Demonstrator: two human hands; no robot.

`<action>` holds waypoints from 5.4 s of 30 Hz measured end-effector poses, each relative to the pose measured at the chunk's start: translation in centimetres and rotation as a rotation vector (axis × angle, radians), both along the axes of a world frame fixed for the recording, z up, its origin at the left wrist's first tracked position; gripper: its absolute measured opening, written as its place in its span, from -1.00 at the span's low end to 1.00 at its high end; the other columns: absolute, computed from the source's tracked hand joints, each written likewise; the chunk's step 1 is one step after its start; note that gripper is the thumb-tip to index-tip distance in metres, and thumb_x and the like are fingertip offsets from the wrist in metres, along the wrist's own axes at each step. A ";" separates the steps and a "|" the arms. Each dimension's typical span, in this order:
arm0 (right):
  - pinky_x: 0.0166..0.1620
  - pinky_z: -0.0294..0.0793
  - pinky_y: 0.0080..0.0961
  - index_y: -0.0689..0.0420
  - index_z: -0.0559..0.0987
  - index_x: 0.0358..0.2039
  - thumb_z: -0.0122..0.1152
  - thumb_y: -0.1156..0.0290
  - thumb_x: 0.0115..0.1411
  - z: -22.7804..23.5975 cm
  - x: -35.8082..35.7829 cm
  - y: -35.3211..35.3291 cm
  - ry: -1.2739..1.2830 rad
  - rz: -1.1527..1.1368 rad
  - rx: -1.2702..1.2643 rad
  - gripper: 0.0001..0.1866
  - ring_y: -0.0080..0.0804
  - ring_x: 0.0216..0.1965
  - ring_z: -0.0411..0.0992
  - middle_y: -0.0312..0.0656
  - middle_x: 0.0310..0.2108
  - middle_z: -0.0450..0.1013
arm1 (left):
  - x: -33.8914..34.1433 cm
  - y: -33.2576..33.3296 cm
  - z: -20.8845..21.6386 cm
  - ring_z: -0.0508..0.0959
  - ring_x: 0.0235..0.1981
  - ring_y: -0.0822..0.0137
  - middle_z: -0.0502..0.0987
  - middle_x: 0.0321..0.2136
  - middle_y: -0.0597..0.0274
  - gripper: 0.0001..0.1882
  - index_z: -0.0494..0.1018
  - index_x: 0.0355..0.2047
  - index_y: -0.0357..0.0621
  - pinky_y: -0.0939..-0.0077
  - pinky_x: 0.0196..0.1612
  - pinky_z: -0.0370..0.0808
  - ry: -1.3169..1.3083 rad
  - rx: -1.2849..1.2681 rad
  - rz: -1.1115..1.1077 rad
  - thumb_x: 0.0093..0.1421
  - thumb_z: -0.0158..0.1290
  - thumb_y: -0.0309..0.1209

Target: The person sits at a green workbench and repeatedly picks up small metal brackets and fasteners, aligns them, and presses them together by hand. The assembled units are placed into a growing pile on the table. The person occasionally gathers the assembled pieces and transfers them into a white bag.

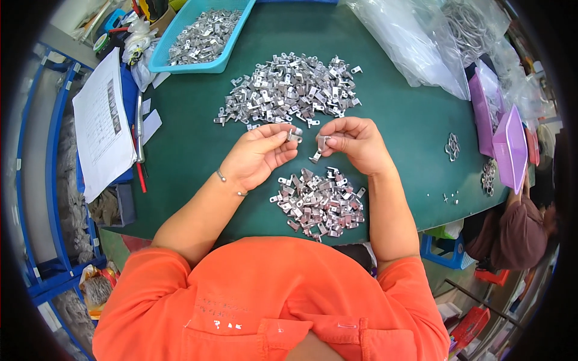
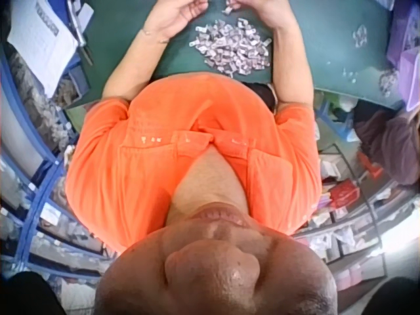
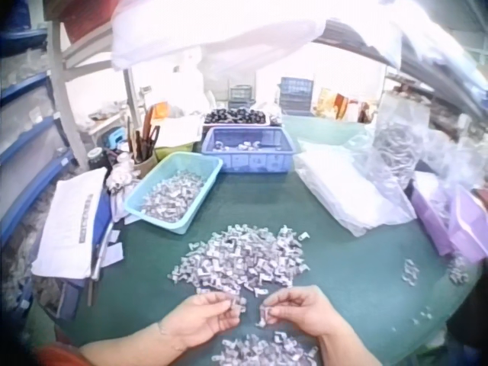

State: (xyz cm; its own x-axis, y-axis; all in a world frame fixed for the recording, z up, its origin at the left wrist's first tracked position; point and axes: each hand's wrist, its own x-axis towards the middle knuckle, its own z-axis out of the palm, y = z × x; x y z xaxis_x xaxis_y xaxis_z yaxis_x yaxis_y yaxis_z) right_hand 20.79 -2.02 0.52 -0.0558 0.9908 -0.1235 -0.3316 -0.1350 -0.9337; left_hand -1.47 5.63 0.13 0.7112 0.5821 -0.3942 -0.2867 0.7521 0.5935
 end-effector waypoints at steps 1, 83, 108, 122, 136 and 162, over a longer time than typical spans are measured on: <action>-0.26 0.56 -0.56 0.39 0.54 -0.25 0.19 0.68 0.08 0.0 0.1 -0.1 0.030 0.004 0.009 -0.82 -0.42 -0.38 0.52 -0.08 -0.39 0.53 | -0.1 0.0 -0.1 0.57 -0.28 0.40 0.54 -0.29 0.18 -0.78 0.40 -0.09 -0.31 0.49 -0.13 0.55 -0.035 -0.011 -0.023 0.28 -0.06 -0.51; -0.23 0.46 -0.33 0.14 0.60 -0.29 0.16 0.56 0.01 0.4 -1.9 1.7 -1.162 -0.116 0.388 -0.79 -0.13 -0.26 0.45 -0.13 -0.35 0.43 | 0.3 -2.0 1.7 0.51 -0.42 0.33 0.41 -0.29 0.17 -0.79 0.50 -0.26 -0.21 0.53 -0.35 0.46 0.689 1.546 -0.104 0.04 0.11 -0.62; -0.41 0.38 -0.57 0.21 0.61 -0.44 0.34 0.53 -0.06 1.9 0.9 -0.5 -0.781 0.142 0.144 -0.87 -0.53 -0.43 0.43 -0.27 -0.45 0.45 | 0.5 -0.9 -0.4 0.56 -0.26 0.37 0.52 -0.27 0.15 -0.69 0.42 -0.14 -0.36 0.53 -0.12 0.54 0.307 0.690 -0.046 0.07 0.10 -0.71; -0.33 0.49 -0.44 0.17 0.58 -0.27 0.28 0.49 0.03 -0.6 -1.3 0.6 -1.026 -0.218 0.113 -0.79 -0.37 -0.42 0.50 -0.15 -0.41 0.50 | -0.9 -1.3 1.1 0.55 -0.24 0.36 0.51 -0.28 0.12 -0.88 0.50 -0.38 -0.35 0.52 -0.17 0.53 0.080 0.677 -0.394 0.05 0.11 -0.73; -0.23 0.53 -0.55 0.31 0.57 -0.37 0.05 0.75 0.07 0.5 0.9 -0.4 -0.155 0.191 0.231 -0.84 -0.44 -0.29 0.51 -0.14 -0.33 0.53 | 3.0 0.5 -0.6 0.51 -0.57 0.30 0.46 -0.46 0.18 -0.83 0.43 -0.43 -0.21 0.46 -0.47 0.46 0.751 1.669 0.035 -0.03 0.21 -0.55; -0.10 0.51 -0.57 0.34 0.55 -0.30 0.20 0.74 0.03 0.9 1.1 -0.3 -0.060 0.142 0.084 -0.82 -0.46 -0.22 0.50 -0.15 -0.31 0.52 | 2.1 -1.4 -0.3 0.46 -0.54 0.34 0.42 -0.44 0.20 -0.71 0.52 -0.21 -0.17 0.48 -0.44 0.44 0.754 1.510 -0.011 0.02 0.23 -0.43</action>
State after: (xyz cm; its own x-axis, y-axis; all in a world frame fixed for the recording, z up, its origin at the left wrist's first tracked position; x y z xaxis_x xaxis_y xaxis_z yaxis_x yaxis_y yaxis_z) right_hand 21.85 -2.30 1.40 -0.1910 0.9804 -0.0479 -0.2581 -0.0972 -0.9612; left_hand 0.62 4.21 -0.17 0.6439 0.7262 0.2407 0.3777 -0.5754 0.7255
